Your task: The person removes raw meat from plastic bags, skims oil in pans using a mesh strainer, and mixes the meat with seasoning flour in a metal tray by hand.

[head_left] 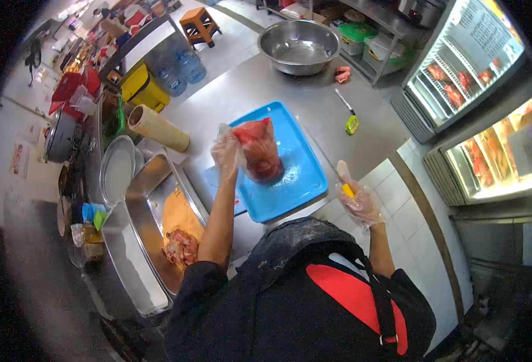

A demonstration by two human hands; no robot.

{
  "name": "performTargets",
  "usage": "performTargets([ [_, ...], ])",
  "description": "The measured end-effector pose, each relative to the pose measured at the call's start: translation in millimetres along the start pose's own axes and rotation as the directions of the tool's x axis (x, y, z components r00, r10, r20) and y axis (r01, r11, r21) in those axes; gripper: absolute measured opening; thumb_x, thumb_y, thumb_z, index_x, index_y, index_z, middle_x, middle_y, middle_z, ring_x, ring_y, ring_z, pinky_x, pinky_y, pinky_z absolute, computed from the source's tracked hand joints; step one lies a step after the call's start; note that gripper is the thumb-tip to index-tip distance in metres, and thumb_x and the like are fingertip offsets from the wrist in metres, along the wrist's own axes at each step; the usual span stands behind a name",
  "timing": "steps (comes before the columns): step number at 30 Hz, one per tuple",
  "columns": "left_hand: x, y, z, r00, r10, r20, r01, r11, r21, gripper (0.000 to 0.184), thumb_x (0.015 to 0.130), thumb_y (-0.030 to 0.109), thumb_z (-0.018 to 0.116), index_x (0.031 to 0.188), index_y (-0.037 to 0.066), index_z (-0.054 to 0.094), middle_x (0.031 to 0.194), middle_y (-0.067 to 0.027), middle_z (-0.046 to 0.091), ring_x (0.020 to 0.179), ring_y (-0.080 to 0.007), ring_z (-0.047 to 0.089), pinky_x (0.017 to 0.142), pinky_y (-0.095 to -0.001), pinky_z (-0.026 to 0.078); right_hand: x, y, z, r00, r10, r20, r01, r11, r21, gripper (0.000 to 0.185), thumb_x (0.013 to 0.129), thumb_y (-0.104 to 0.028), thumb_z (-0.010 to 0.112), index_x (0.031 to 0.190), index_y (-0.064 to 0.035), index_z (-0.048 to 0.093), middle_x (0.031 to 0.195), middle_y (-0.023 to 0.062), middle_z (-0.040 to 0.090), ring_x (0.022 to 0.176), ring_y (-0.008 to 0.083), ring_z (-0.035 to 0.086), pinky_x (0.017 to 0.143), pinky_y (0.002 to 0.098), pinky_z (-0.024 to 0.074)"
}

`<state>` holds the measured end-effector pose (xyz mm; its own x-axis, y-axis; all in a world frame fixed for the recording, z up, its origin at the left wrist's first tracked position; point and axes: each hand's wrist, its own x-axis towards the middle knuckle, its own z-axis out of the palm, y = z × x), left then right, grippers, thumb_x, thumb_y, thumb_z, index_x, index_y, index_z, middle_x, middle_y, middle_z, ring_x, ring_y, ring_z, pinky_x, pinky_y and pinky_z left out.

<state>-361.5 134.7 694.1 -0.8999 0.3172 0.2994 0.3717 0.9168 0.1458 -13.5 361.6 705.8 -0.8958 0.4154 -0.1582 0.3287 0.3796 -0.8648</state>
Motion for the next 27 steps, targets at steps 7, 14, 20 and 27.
performTargets([
  [7,-10,16,-24,0.98,-0.12,-0.159,0.009,0.823,-0.567,0.029,0.093,0.026,0.048,0.086,0.005,0.067,0.073,-0.0164,0.064,0.066,-0.0316,0.061,0.058,-0.0414,0.045,-3,-23,11,0.908,-0.374,0.19,0.398,0.911,-0.11,0.046,0.084,-0.016,0.06,0.129,-0.0129,0.051,0.11,0.0156,0.063,0.095,0.0297,0.063,0.082,0.0363,0.0485],
  [14,-17,21,-19,0.988,0.001,-0.152,-0.113,0.679,-0.725,0.02,0.088,0.019,0.055,0.093,0.004,0.066,0.081,-0.0164,0.064,0.07,-0.031,0.06,0.061,-0.0398,0.045,12,-40,33,0.901,-0.392,0.187,0.415,0.903,-0.107,0.053,0.082,-0.007,0.058,0.133,-0.0181,0.048,0.097,0.012,0.065,0.074,0.0303,0.06,0.068,0.0381,0.0491],
  [20,-27,34,-36,0.742,0.479,-0.47,-0.551,0.835,-0.019,0.005,0.082,0.01,0.06,0.078,0.007,0.059,0.062,-0.0101,0.051,0.053,-0.0261,0.054,0.046,-0.0391,0.041,9,-45,28,0.875,-0.463,0.14,0.482,0.861,-0.164,0.057,0.082,-0.01,0.058,0.136,-0.0228,0.043,0.093,0.0118,0.063,0.074,0.0328,0.06,0.067,0.0421,0.0486],
  [27,-50,24,12,0.793,0.512,-0.33,-0.589,0.782,-0.204,0.011,0.082,0.019,0.059,0.088,0.01,0.063,0.066,-0.0093,0.057,0.054,-0.0277,0.055,0.047,-0.0391,0.042,31,-81,47,0.924,-0.341,0.173,0.372,0.905,-0.206,0.037,0.088,-0.025,0.048,0.124,-0.0159,0.047,0.091,0.0176,0.062,0.074,0.0361,0.059,0.067,0.0464,0.0466],
])
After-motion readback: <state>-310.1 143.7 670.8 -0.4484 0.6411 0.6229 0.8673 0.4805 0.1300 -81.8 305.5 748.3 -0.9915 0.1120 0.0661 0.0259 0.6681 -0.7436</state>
